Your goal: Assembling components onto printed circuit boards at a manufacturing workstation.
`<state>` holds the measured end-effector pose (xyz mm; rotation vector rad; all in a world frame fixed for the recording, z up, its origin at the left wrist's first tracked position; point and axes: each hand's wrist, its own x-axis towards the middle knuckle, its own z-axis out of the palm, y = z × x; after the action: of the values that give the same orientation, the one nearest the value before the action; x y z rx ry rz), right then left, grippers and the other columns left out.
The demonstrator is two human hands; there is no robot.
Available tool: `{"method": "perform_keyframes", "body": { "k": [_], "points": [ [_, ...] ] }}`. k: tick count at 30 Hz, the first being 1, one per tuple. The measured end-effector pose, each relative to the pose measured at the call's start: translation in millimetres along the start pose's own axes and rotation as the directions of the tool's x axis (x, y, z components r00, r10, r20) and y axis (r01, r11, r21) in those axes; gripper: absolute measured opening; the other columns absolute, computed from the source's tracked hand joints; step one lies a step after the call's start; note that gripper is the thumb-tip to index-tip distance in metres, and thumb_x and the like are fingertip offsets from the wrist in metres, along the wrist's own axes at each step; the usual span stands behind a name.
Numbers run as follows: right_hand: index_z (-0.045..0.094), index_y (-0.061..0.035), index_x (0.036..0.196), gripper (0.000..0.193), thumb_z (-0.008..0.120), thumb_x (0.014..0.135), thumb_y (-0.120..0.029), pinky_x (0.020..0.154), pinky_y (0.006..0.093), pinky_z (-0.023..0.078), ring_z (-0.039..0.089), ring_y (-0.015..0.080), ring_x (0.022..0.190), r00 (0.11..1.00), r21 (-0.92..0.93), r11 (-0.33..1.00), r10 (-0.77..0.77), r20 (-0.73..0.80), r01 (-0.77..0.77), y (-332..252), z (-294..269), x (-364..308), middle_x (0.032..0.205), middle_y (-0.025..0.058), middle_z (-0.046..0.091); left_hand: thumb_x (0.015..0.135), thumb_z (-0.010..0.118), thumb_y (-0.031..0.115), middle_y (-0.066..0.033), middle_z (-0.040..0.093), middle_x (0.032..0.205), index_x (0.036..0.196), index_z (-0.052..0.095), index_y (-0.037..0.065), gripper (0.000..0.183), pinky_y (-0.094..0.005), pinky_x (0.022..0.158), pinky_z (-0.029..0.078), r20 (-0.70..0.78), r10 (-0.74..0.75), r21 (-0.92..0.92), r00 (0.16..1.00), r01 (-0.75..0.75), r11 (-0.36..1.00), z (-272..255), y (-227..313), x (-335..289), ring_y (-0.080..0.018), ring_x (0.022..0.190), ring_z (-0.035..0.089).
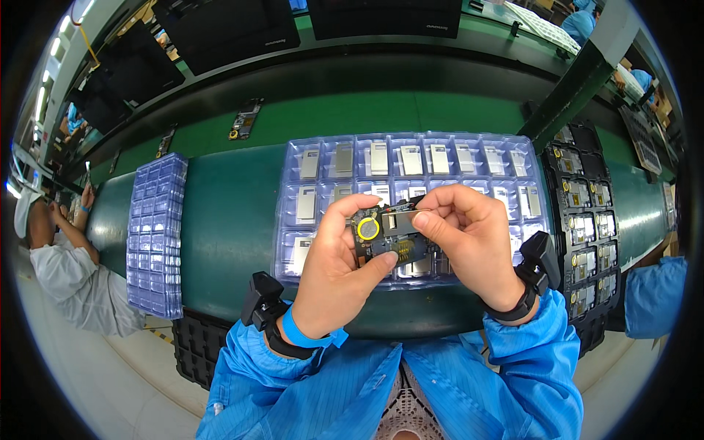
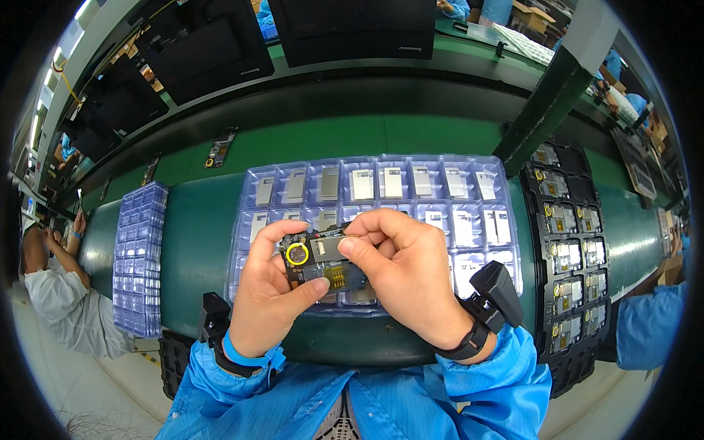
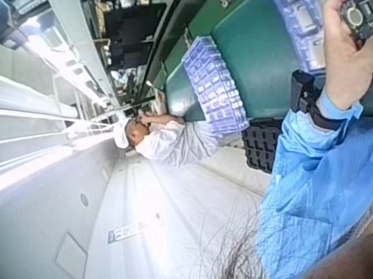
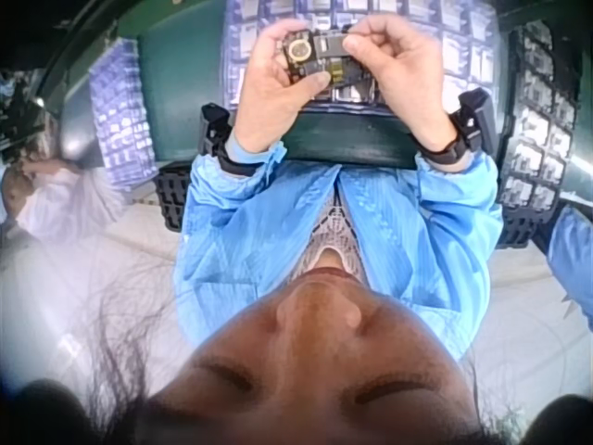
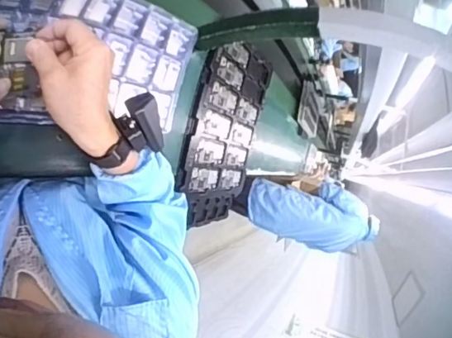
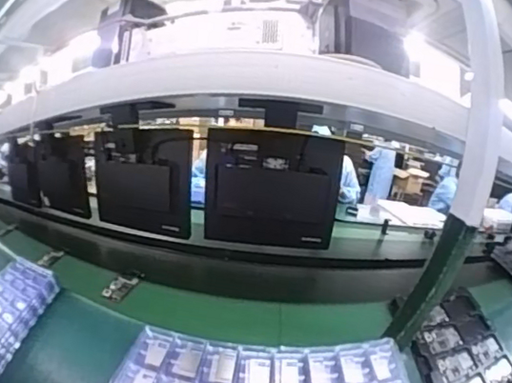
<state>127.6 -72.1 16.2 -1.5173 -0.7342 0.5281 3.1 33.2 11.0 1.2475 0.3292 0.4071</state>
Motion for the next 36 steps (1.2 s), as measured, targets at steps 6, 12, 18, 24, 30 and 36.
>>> {"method": "perform_keyframes", "body": {
  "k": [6,12,18,24,30,36],
  "points": [
    [0.061,0.0024,0.083,0.009,0.064,0.076,-0.003,0.045,0.0171,0.036,0.044,0.0007,0.050,1.000,-0.030,1.000,0.006,-0.012,-0.007,0,0,1,0.064,0.0014,0.059,0.074,0.051,-0.016,-0.0083,0.054,0.102,0.122,0.031,0.003,0.055,-0.0228,0.075,0.045,0.000,-0.012,0.009,1.000,0.012,1.000,-1,0,1,-0.0105,0.092,0.053],
    [0.062,0.0015,0.081,0.009,0.066,0.074,-0.003,0.042,0.0180,0.035,0.043,0.0014,0.047,0.998,-0.124,0.992,-0.042,-0.052,0.035,0,1,1,0.065,0.0040,0.061,0.078,0.052,-0.011,-0.0076,0.054,0.099,0.119,0.033,0.003,0.048,-0.0218,0.073,0.044,-0.005,0.028,0.023,1.000,-0.027,0.999,2,0,1,-0.0095,0.089,0.053],
    [0.062,0.0013,0.079,0.009,0.067,0.073,-0.003,0.041,0.0196,0.036,0.045,0.0036,0.045,0.992,-0.199,0.976,-0.100,-0.071,0.084,-4,4,-3,0.065,0.0052,0.061,0.085,0.051,-0.002,-0.0044,0.052,0.090,0.110,0.038,0.002,0.029,-0.0186,0.063,0.040,-0.063,0.068,0.043,0.996,-0.065,0.997,0,-6,4,-0.0051,0.078,0.048],
    [0.062,-0.0008,0.076,0.009,0.068,0.071,-0.004,0.042,0.0224,0.038,0.051,0.0102,0.048,0.968,-0.321,0.927,-0.234,-0.086,0.196,-8,6,-7,0.063,0.0069,0.059,0.084,0.052,-0.002,-0.0040,0.053,0.088,0.106,0.040,0.002,0.025,-0.0182,0.063,0.040,-0.111,0.134,0.091,0.985,-0.125,0.988,3,-7,2,-0.0047,0.076,0.048],
    [0.062,-0.0024,0.074,0.009,0.069,0.069,-0.006,0.046,0.0270,0.041,0.055,0.0166,0.054,0.888,-0.459,0.802,-0.456,-0.057,0.383,-7,5,-8,0.063,0.0075,0.057,0.083,0.053,-0.003,-0.0049,0.054,0.090,0.106,0.039,0.002,0.027,-0.0187,0.067,0.041,-0.108,0.161,0.096,0.981,-0.151,0.984,4,-6,0,-0.0055,0.079,0.050],
    [0.063,-0.0023,0.076,0.008,0.067,0.071,-0.007,0.048,0.0265,0.041,0.054,0.0162,0.054,0.977,-0.315,0.934,-0.202,-0.068,0.171,-11,1,-9,0.063,0.0084,0.058,0.083,0.055,-0.002,-0.0071,0.055,0.095,0.109,0.039,0.002,0.032,-0.0208,0.073,0.043,-0.034,0.133,0.071,0.991,-0.130,0.989,-2,-7,1,-0.0086,0.085,0.052]
  ]
}}
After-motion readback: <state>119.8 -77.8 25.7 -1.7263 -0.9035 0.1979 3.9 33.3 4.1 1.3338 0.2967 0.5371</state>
